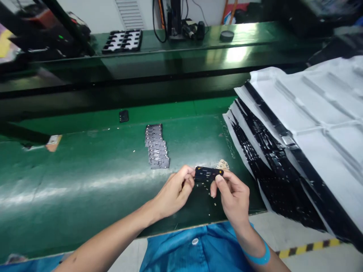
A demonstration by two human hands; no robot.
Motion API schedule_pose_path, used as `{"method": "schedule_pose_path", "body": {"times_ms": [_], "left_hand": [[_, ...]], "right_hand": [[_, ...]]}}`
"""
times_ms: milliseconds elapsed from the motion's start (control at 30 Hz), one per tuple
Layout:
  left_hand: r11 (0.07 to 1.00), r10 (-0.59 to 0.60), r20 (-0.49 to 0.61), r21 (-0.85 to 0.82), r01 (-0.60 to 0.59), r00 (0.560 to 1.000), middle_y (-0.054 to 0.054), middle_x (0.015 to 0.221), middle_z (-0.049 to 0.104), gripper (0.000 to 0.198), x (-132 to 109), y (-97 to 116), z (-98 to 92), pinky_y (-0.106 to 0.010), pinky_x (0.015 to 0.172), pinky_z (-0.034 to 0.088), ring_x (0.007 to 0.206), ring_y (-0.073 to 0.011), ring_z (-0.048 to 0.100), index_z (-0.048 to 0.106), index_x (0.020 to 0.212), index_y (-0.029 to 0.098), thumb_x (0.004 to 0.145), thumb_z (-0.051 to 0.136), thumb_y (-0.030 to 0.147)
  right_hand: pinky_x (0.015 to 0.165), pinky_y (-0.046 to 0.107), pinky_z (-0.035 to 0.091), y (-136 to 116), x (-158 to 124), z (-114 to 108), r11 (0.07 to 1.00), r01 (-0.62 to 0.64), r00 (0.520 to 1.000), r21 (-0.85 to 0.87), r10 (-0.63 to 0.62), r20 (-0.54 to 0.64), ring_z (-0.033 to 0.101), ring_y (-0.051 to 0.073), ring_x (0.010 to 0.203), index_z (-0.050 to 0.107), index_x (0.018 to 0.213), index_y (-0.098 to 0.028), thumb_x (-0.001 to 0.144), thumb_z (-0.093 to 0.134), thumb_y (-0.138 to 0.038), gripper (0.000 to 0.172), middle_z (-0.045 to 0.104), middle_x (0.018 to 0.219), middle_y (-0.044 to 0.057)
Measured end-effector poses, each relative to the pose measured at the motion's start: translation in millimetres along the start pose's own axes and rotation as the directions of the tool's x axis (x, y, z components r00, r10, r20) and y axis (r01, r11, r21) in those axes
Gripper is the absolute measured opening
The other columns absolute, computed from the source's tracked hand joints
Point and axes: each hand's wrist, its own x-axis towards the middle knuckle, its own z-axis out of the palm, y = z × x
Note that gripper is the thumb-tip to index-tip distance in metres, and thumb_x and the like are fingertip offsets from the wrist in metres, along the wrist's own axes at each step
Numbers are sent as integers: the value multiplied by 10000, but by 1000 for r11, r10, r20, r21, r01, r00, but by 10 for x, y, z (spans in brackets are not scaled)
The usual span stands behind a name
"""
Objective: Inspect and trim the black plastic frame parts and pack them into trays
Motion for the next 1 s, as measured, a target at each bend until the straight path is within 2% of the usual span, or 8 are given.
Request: {"method": "schedule_pose_path", "body": {"times_ms": [233, 333, 467, 633, 700, 800, 900, 1000], "left_hand": [[950, 56, 94, 300, -82, 994, -89, 1123, 751, 176, 75, 35, -87, -404, 946, 529, 1033, -255, 692, 667, 1144, 221, 1090, 502, 248], [978, 91, 24, 186, -94, 996, -99, 1192, 723, 163, 127, 63, -86, -378, 963, 527, 1085, -247, 675, 677, 1180, 211, 1068, 586, 287], [993, 86, -92, 86, -78, 992, -54, 895, 674, 279, 130, -14, -47, -315, 791, 489, 842, -191, 636, 681, 912, 166, 1099, 505, 276], [995, -53, -113, -93, 42, 992, -41, 839, 677, 313, -4, -48, -43, -295, 715, 470, 768, -176, 619, 673, 887, 154, 1092, 510, 325], [978, -92, -82, -193, 75, 992, -38, 850, 681, 302, -53, -4, -41, -290, 710, 487, 752, -168, 623, 683, 941, 149, 1090, 513, 348], [964, -101, -54, -252, 84, 993, -30, 852, 668, 322, -105, 85, -38, -282, 705, 495, 736, -156, 617, 668, 969, 149, 1095, 508, 398], [979, -94, -84, -191, 77, 992, -10, 798, 627, 392, -153, 155, -49, -271, 690, 470, 703, -142, 604, 610, 896, 164, 1121, 445, 438], [983, -65, -52, -175, 55, 997, 12, 729, 595, 436, -208, 188, -59, -262, 659, 448, 626, -120, 575, 548, 837, 183, 1141, 383, 448]], "right_hand": [[529, 260, 543, 50, 33, -54, 998, -20, 1000, 53, 19, 8, 627, 135, 478, 683, 942, -200, 1026, 676, -315, 143, 676, 570, -38], [545, 258, 556, 55, 30, -48, 1000, -15, 997, 27, 13, 72, 645, 134, 498, 705, 1001, -194, 1023, 648, -253, 85, 698, 598, -33], [644, 301, 610, 74, 96, -151, 992, 75, 979, -105, -53, 195, 724, 159, 628, 727, 1209, -200, 1003, 559, -141, 273, 777, 775, 11], [952, 423, 583, 57, 209, -312, 861, 270, 962, -430, -226, 152, 752, 244, 1018, 819, 1044, -220, 990, 603, -145, 235, 794, 1077, 95], [883, 387, 605, 5, 190, -263, 910, 224, 967, -349, -164, 193, 755, 228, 948, 798, 1188, -230, 997, 658, -199, 239, 792, 1017, 76], [615, 270, 577, -76, 96, -75, 988, 82, 963, -129, -45, 265, 684, 144, 618, 761, 1249, -239, 1023, 657, -224, 250, 713, 746, -11], [497, 213, 495, -109, 16, 117, 996, 71, 974, -50, -59, 218, 594, 93, 484, 793, 1075, -224, 1033, 640, -206, 159, 631, 651, -44], [471, 195, 476, -113, -10, 203, 993, 108, 981, -50, -98, 170, 570, 85, 442, 786, 1163, -235, 1025, 643, -173, 209, 591, 582, -71]]}}
